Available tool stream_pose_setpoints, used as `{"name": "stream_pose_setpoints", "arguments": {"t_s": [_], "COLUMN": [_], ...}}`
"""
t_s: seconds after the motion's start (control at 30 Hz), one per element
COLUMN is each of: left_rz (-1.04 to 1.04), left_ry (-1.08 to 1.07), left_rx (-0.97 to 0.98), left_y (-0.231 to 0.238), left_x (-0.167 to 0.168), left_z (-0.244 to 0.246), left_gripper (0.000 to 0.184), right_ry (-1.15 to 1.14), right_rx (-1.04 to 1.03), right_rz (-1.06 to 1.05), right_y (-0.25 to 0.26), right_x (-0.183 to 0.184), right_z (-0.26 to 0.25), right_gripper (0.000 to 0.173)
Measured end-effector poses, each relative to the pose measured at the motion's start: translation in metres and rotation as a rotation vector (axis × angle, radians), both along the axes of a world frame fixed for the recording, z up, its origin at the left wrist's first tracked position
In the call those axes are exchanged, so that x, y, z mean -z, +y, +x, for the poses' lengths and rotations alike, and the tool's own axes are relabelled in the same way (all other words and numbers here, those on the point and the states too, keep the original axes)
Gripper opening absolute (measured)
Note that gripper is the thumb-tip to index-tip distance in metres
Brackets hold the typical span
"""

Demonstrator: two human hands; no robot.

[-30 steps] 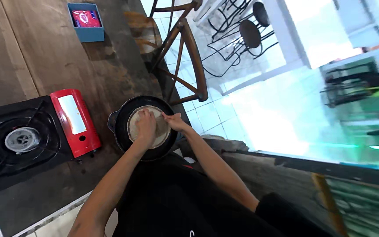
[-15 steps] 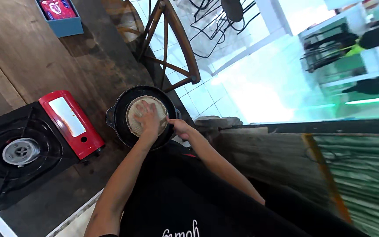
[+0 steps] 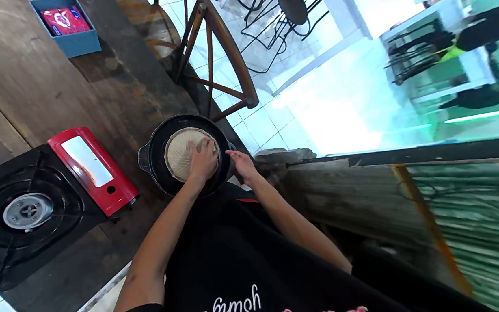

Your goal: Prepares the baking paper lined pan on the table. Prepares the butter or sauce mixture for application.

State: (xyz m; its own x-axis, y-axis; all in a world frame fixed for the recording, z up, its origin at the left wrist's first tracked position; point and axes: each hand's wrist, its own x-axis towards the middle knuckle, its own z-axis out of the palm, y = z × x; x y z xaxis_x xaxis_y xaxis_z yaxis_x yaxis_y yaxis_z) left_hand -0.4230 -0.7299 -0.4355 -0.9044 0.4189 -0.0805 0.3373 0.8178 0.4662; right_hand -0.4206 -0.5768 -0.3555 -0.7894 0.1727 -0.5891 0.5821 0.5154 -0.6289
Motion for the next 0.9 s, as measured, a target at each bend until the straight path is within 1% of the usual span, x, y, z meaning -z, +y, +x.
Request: {"name": "stream_pose_setpoints", "arguments": {"t_s": [0.1,0.2,0.27,0.3,0.33,0.4,0.53,0.6,0.7,0.77,0.83,0.9], "left_rz": [-0.032,-0.083,-0.08,-0.079,-0.083,-0.116,-0.192,-0.233,-0.237,-0.193,-0.169,-0.176], "left_ry": [0.119,0.077,0.072,0.086,0.11,0.147,0.151,0.141,0.121,0.127,0.179,0.207], "left_rx": [0.107,0.287,0.402,0.442,0.463,0.486,0.421,0.382,0.342,0.301,0.27,0.25], "left_y": [-0.014,-0.032,-0.042,-0.043,-0.042,-0.04,-0.027,-0.024,-0.025,-0.031,-0.035,-0.035], "left_x": [0.013,0.012,0.006,0.004,0.003,0.0,-0.003,-0.005,-0.003,0.001,0.003,0.004], "left_z": [-0.016,-0.04,-0.058,-0.064,-0.068,-0.075,-0.062,-0.058,-0.058,-0.056,-0.054,-0.052], "left_gripper": [0.041,0.044,0.039,0.037,0.037,0.038,0.044,0.048,0.053,0.046,0.045,0.045], "right_ry": [0.093,0.17,0.13,0.071,0.014,-0.042,-0.08,-0.087,-0.139,-0.098,-0.039,-0.021], "right_rx": [-0.12,-0.379,-0.544,-0.583,-0.583,-0.485,-0.296,-0.241,-0.238,-0.244,-0.273,-0.296], "right_rz": [0.107,0.255,0.302,0.273,0.205,0.062,0.036,0.041,0.045,0.046,0.03,0.047], "right_y": [0.008,0.009,0.002,-0.003,-0.009,-0.019,-0.023,-0.024,-0.025,-0.029,-0.034,-0.036], "right_x": [0.004,0.006,0.009,0.01,0.011,0.019,0.031,0.033,0.021,0.011,0.012,0.02], "right_z": [-0.003,0.003,0.01,0.015,0.019,0.022,0.018,0.015,0.009,0.004,-0.002,-0.009], "right_gripper": [0.034,0.031,0.035,0.039,0.043,0.045,0.045,0.041,0.037,0.037,0.045,0.044]}}
